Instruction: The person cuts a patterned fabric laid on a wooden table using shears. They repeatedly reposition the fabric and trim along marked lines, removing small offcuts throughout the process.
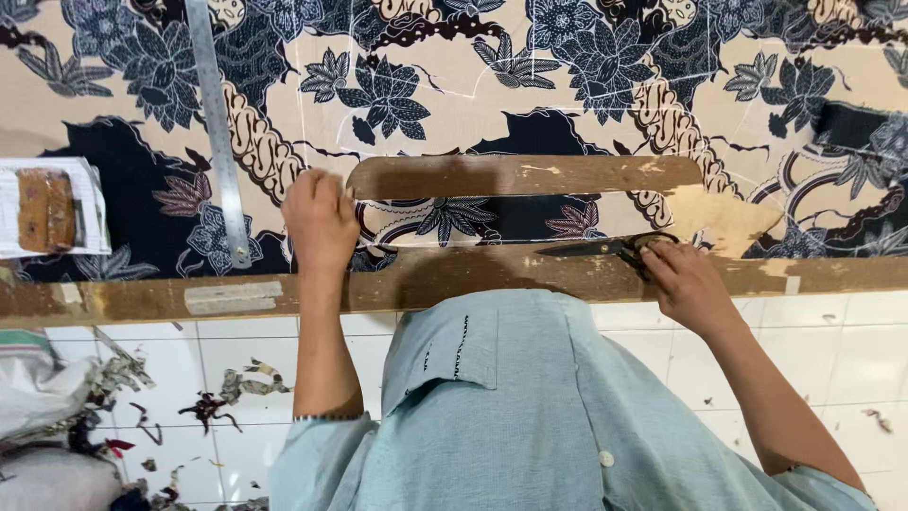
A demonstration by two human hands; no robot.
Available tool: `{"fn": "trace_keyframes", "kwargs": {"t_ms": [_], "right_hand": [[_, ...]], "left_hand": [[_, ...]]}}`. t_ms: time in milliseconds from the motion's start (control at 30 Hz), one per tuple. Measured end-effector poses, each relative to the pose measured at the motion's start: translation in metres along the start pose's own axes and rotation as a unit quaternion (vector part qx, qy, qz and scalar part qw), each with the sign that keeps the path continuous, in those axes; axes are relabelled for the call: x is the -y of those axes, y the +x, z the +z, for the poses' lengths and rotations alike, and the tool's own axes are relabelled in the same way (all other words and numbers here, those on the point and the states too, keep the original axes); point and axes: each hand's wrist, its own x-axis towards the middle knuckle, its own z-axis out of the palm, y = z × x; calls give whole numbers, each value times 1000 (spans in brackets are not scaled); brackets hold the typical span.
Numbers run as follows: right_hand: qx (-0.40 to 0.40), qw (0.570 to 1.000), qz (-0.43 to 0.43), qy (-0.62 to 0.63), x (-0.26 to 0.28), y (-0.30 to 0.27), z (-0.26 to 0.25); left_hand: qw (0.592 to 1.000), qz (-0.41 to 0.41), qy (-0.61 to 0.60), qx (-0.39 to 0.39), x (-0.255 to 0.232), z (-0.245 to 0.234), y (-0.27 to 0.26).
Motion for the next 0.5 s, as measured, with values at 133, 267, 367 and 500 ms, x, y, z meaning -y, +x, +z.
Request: {"fn": "trace_keyframes", "kwargs": {"t_ms": [133,267,367,500], "right_hand": [[58,998,-15,-15,-3,6,-1],[148,988,24,-30,-4,9,-3],[200,975,75,63,-12,6,-12],[320,925,156,131,-29,5,-24]], "left_hand": [[995,70,54,-39,2,26,17],[984,118,132,-20,9,35,24],[977,145,159,4,17,33,25],[965,184,185,9,26,35,28]]}}
